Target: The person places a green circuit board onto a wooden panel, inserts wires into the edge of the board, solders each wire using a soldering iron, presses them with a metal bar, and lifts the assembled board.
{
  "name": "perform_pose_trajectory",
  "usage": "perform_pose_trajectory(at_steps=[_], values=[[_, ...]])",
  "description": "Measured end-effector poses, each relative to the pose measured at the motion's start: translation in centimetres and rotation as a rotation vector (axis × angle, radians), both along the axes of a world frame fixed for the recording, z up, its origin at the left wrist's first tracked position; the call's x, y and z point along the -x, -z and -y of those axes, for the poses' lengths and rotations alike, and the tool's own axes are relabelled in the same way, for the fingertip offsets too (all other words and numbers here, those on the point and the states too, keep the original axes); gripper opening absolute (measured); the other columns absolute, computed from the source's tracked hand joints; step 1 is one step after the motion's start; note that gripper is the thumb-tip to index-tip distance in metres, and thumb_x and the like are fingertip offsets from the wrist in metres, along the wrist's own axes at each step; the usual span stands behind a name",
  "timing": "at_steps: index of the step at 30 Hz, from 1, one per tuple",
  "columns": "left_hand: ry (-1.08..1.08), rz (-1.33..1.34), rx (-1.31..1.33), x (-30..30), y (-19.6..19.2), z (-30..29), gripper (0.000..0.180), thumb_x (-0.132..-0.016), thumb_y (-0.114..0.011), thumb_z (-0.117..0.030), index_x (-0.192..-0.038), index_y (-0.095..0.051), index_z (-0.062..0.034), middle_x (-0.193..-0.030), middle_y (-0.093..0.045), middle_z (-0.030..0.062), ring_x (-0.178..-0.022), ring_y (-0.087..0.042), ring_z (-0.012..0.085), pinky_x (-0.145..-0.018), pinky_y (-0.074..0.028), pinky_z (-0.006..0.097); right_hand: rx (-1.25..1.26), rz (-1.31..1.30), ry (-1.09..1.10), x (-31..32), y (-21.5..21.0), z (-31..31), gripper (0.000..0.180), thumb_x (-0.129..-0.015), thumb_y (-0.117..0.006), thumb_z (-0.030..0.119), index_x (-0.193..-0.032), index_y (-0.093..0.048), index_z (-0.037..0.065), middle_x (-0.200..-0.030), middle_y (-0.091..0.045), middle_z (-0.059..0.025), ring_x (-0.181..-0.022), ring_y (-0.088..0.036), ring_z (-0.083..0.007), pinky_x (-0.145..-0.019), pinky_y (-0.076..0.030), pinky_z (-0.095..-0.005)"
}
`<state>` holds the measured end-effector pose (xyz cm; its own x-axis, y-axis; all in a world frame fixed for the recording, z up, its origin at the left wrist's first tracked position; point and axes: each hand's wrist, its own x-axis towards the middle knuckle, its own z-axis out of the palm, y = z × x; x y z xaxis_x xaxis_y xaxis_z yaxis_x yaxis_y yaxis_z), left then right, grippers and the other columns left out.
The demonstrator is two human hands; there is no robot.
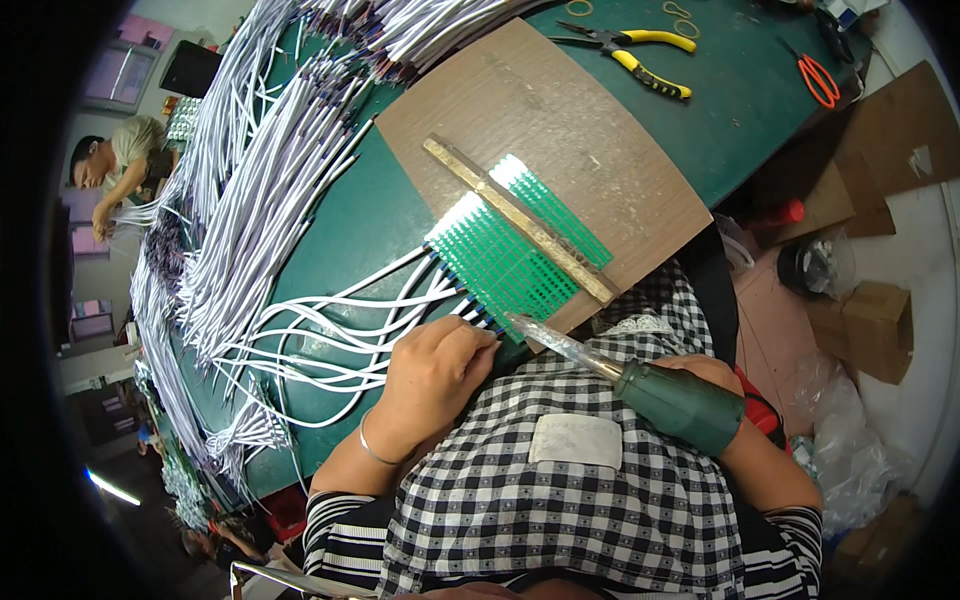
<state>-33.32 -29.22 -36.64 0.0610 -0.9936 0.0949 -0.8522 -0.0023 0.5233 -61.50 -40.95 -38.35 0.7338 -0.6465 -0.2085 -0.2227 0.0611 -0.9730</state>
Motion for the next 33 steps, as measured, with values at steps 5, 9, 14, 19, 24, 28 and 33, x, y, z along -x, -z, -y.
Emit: perform_pose_trajectory(at_steps=[5, 9, 14, 19, 24, 28, 33], values=[[0.025, 0.025, 0.019, 0.3, -0.1, 0.2, 0.015, -0.072, -0.071, -0.007, -0.083, -0.062, -0.0058, -0.077, -0.059, 0.0072, -0.064, -0.06, 0.0254, -0.056, -0.049, 0.036, -0.423, -0.175, 0.421, 4.8, 6.7, -3.1, 0.025, -0.092, -0.052, 0.013, -0.103, -0.063, -0.007, -0.09, -0.069, -0.0161, -0.068, -0.069, -0.0218, -0.058, -0.056, -0.0248], [-0.008, 0.004, 0.049, 0.1, -0.7, 0.1, 0.018, -0.073, -0.071, -0.009, -0.089, -0.063, -0.0065, -0.089, -0.059, 0.0082, -0.074, -0.06, 0.0248, -0.062, -0.051, 0.034, -0.238, -0.171, 0.272, 4.2, 6.5, -1.9, 0.025, -0.092, -0.053, 0.013, -0.105, -0.063, -0.005, -0.093, -0.068, -0.0144, -0.073, -0.068, -0.0206, -0.062, -0.056, -0.0245], [-0.198, 0.344, 0.212, -7.1, -1.9, 4.1, 0.009, -0.075, -0.07, -0.01, -0.083, -0.065, -0.0074, -0.089, -0.062, 0.0089, -0.086, -0.059, 0.0295, -0.072, -0.049, 0.039, 0.08, -0.163, 0.142, 4.1, 5.1, -1.7, 0.024, -0.092, -0.055, 0.013, -0.108, -0.062, -0.003, -0.097, -0.067, -0.0116, -0.08, -0.066, -0.0186, -0.069, -0.054, -0.024], [-0.437, 0.4, 0.23, -15.8, 0.3, 9.8, 0.011, -0.08, -0.066, -0.018, -0.086, -0.07, -0.0096, -0.083, -0.061, 0.0109, -0.08, -0.06, 0.0305, -0.071, -0.049, 0.041, 0.402, -0.134, 0.006, 3.7, 3.5, -1.6, 0.025, -0.091, -0.057, 0.014, -0.112, -0.061, 0.0, -0.102, -0.066, -0.0088, -0.087, -0.065, -0.0166, -0.076, -0.053, -0.0234], [-0.397, 0.578, 0.234, -18.1, 3.0, 12.4, 0.01, -0.078, -0.067, -0.017, -0.083, -0.069, -0.009, -0.084, -0.061, 0.009, -0.086, -0.058, 0.0296, -0.076, -0.047, 0.04, 0.634, -0.153, -0.094, 3.4, 2.0, -1.0, 0.03, -0.087, -0.063, 0.016, -0.112, -0.06, 0.0, -0.104, -0.066, -0.009, -0.09, -0.065, -0.0168, -0.076, -0.052, -0.0234], [-0.165, 0.455, 0.522, -16.3, 0.3, 10.4, 0.011, -0.075, -0.068, -0.006, -0.083, -0.06, -0.0049, -0.085, -0.063, 0.009, -0.084, -0.059, 0.0288, -0.078, -0.044, 0.037, 0.701, -0.15, 0.04, 3.7, 3.0, -1.7, 0.025, -0.086, -0.064, 0.016, -0.106, -0.063, 0.0, -0.097, -0.068, -0.0083, -0.087, -0.066, -0.0174, -0.075, -0.053, -0.0253], [0.482, 0.337, 0.26, -6.6, -3.7, 4.3, 0.017, -0.068, -0.069, -0.014, -0.083, -0.061, -0.0129, -0.066, -0.054, 0.0041, -0.056, -0.053, 0.0213, -0.048, -0.041, 0.035, 0.68, -0.301, 0.012, 3.4, 3.7, -1.2, 0.013, -0.077, -0.068, 0.008, -0.088, -0.068, 0.002, -0.082, -0.068, -0.0083, -0.07, -0.066, -0.0205, -0.063, -0.053, -0.0287]])
